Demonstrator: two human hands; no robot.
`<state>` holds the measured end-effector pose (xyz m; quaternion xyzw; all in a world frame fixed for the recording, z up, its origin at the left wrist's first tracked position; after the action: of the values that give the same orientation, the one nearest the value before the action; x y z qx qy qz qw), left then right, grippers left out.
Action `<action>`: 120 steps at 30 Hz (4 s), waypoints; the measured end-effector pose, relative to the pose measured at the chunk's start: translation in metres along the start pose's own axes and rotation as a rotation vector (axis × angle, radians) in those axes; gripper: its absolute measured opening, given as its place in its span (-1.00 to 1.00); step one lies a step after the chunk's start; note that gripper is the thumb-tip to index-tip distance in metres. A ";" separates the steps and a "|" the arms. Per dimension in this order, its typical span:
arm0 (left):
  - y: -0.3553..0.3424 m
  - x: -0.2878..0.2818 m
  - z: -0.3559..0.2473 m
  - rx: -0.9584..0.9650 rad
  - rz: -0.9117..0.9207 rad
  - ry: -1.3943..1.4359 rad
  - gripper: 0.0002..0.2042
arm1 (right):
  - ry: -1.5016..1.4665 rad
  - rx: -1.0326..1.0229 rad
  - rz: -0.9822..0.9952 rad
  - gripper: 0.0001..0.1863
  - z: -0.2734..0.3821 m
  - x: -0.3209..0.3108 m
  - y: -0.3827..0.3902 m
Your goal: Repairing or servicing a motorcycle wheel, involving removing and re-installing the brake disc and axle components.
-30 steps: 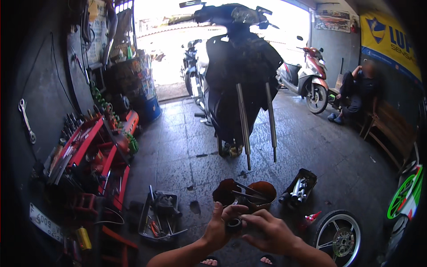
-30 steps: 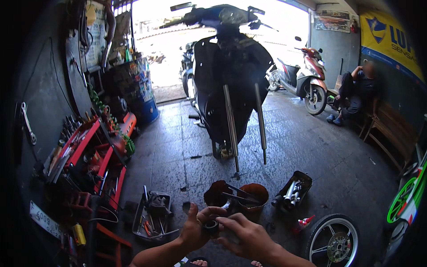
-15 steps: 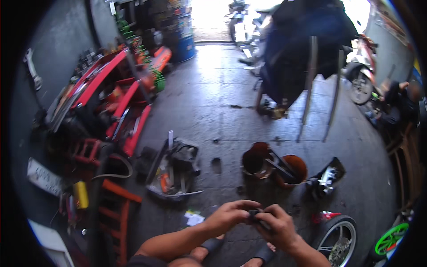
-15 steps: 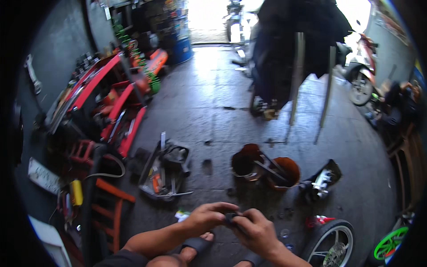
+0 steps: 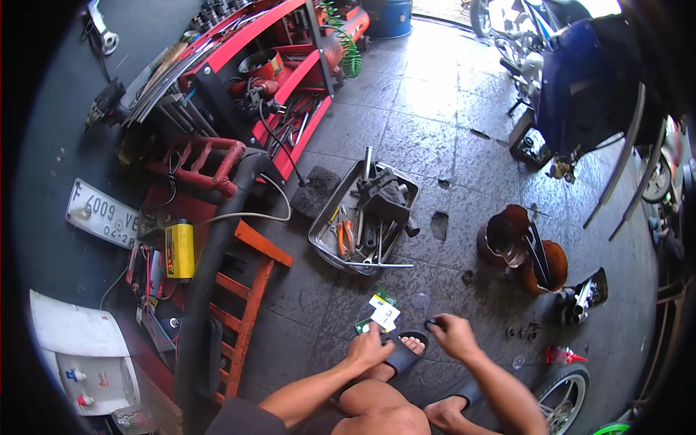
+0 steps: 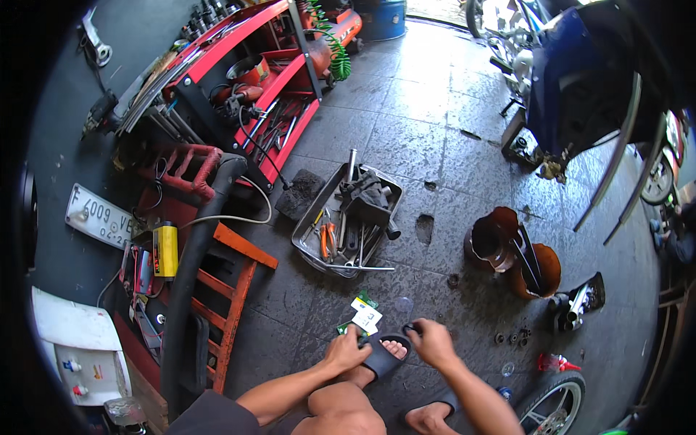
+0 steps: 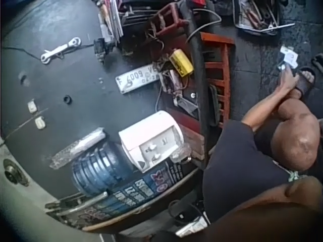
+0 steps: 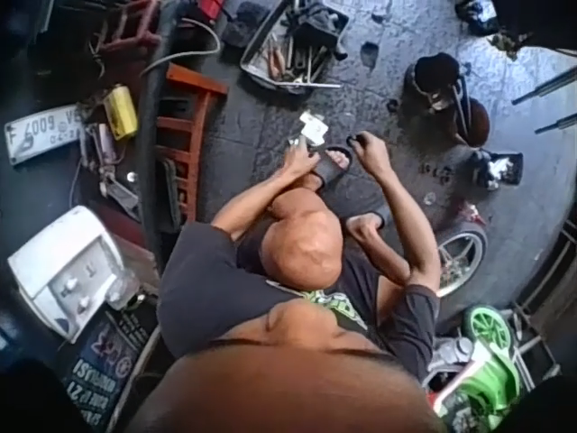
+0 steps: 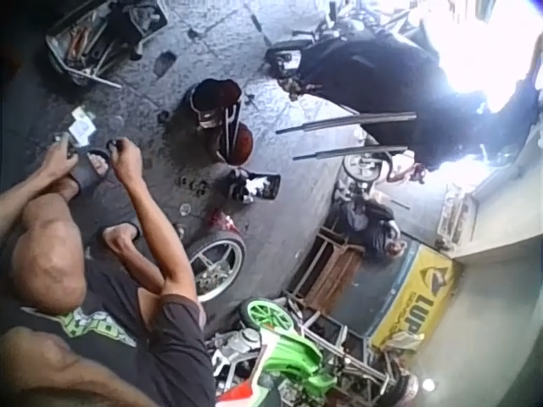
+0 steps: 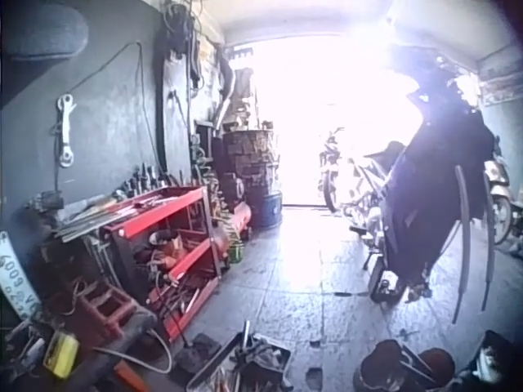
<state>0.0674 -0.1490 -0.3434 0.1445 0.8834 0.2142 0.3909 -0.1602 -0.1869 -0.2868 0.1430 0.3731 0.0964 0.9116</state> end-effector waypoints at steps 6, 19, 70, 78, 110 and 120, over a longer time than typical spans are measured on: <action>-0.003 0.006 0.053 -0.020 -0.173 -0.118 -0.51 | 0.042 0.170 -0.038 -0.70 -0.008 0.122 -0.030; -0.017 0.019 0.068 0.036 -0.136 -0.280 -0.56 | 0.397 -0.114 0.356 -0.49 0.029 0.160 -0.059; 0.165 -0.187 -0.216 0.837 0.126 0.767 -0.80 | 0.677 0.322 0.018 -0.45 -0.269 -0.195 0.140; 0.160 -0.175 -0.206 0.676 0.062 0.881 -0.79 | 0.546 0.005 -0.083 -0.73 -0.184 -0.183 0.128; 0.275 -0.184 -0.272 1.439 0.500 0.441 -0.83 | 0.371 0.597 0.033 -0.62 -0.239 -0.175 0.231; 0.286 -0.185 -0.282 1.499 0.429 0.453 -0.83 | 0.479 0.611 0.148 -0.63 -0.240 -0.161 0.225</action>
<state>0.0006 -0.0543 0.0836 0.4872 0.8029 -0.3401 -0.0478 -0.4589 0.0243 -0.2706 0.4075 0.5756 0.0770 0.7048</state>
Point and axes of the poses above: each hand's wrist, its own y-axis away from the middle knuckle, its own x-axis out of the palm, z = x × y, the point moved 7 cm from there along -y, towards the middle knuckle, and after that the axes turned 1 degree about y, right-handed, at the moved point
